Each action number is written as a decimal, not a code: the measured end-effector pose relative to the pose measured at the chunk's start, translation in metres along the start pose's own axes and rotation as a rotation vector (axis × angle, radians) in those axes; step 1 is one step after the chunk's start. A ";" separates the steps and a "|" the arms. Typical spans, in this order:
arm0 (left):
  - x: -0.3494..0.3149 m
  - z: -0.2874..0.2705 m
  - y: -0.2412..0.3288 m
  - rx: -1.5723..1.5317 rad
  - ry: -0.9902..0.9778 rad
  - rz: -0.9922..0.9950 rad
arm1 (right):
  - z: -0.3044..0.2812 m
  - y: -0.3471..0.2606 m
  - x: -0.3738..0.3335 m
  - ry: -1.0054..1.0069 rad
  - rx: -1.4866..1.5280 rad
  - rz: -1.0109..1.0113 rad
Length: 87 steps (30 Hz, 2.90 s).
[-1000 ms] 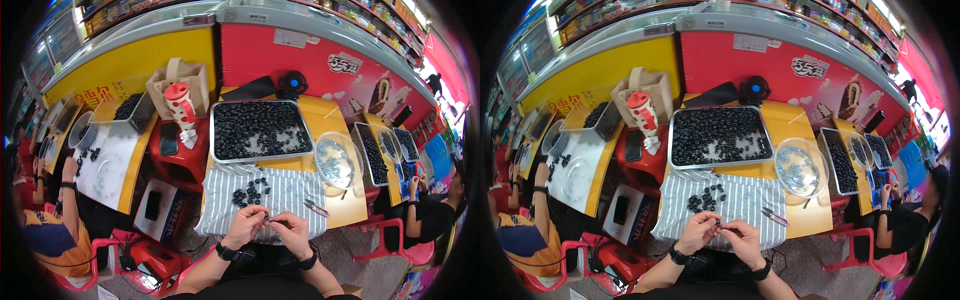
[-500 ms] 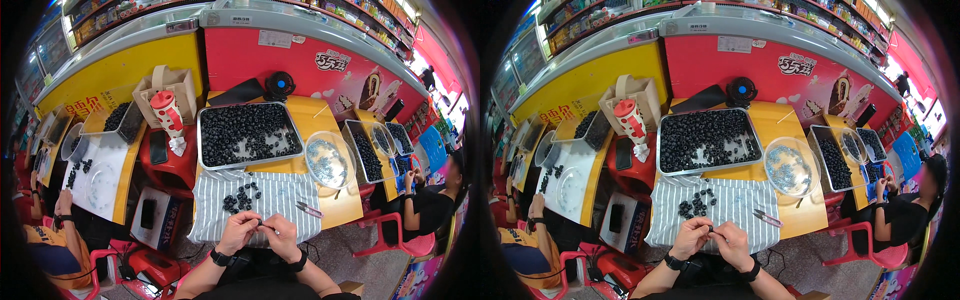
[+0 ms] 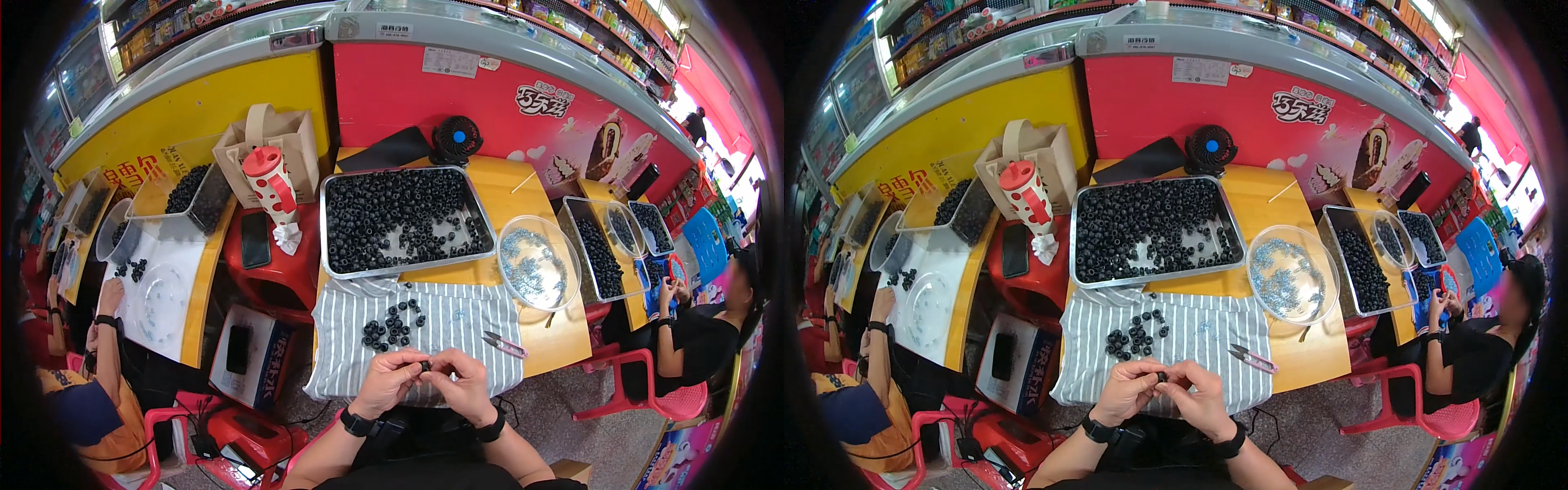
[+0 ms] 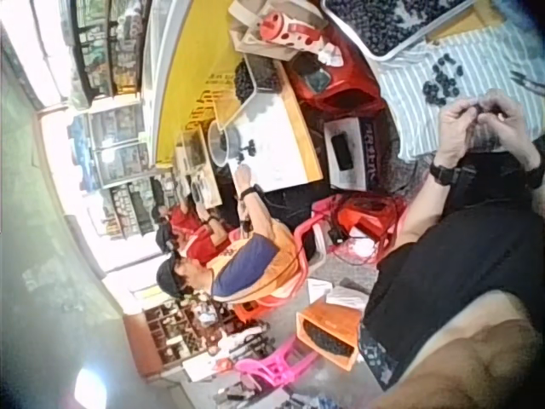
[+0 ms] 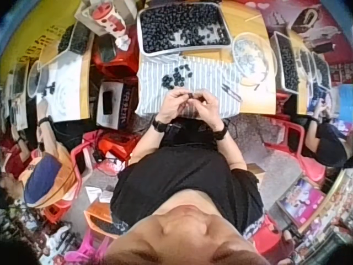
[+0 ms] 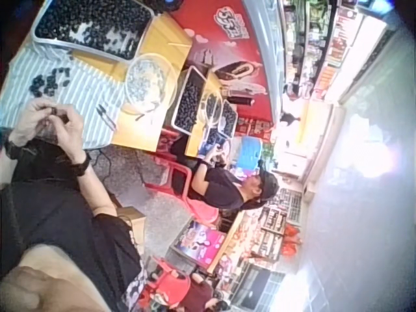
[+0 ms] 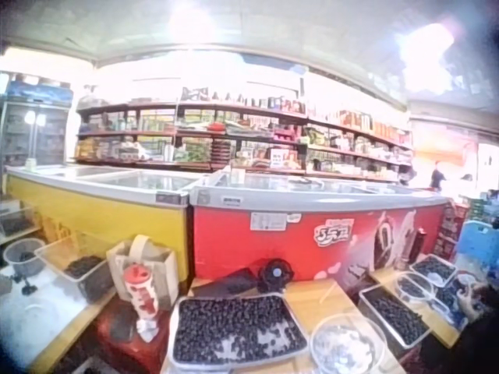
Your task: Sorting small black plastic or rubber components from a large pile into specific trays.
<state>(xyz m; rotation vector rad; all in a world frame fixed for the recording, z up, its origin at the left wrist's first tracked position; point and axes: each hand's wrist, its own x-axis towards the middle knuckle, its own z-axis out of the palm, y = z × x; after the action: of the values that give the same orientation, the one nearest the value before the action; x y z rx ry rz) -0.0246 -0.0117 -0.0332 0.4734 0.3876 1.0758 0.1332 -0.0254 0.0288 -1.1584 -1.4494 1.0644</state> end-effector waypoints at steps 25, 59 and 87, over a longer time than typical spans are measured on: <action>0.000 0.018 0.008 0.052 -0.079 -0.131 | -0.060 0.004 -0.003 -0.101 -0.167 -0.123; -0.006 -0.004 0.007 -0.029 -0.073 -0.129 | -0.024 -0.017 0.036 -0.106 -0.427 -0.185; 0.001 -0.007 -0.005 -0.062 -0.018 0.003 | -0.020 0.000 0.017 -0.092 0.028 0.073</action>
<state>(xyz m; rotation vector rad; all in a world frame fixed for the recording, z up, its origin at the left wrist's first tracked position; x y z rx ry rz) -0.0244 -0.0116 -0.0419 0.4288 0.3368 1.0831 0.1511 -0.0079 0.0347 -1.1632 -1.4680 1.1990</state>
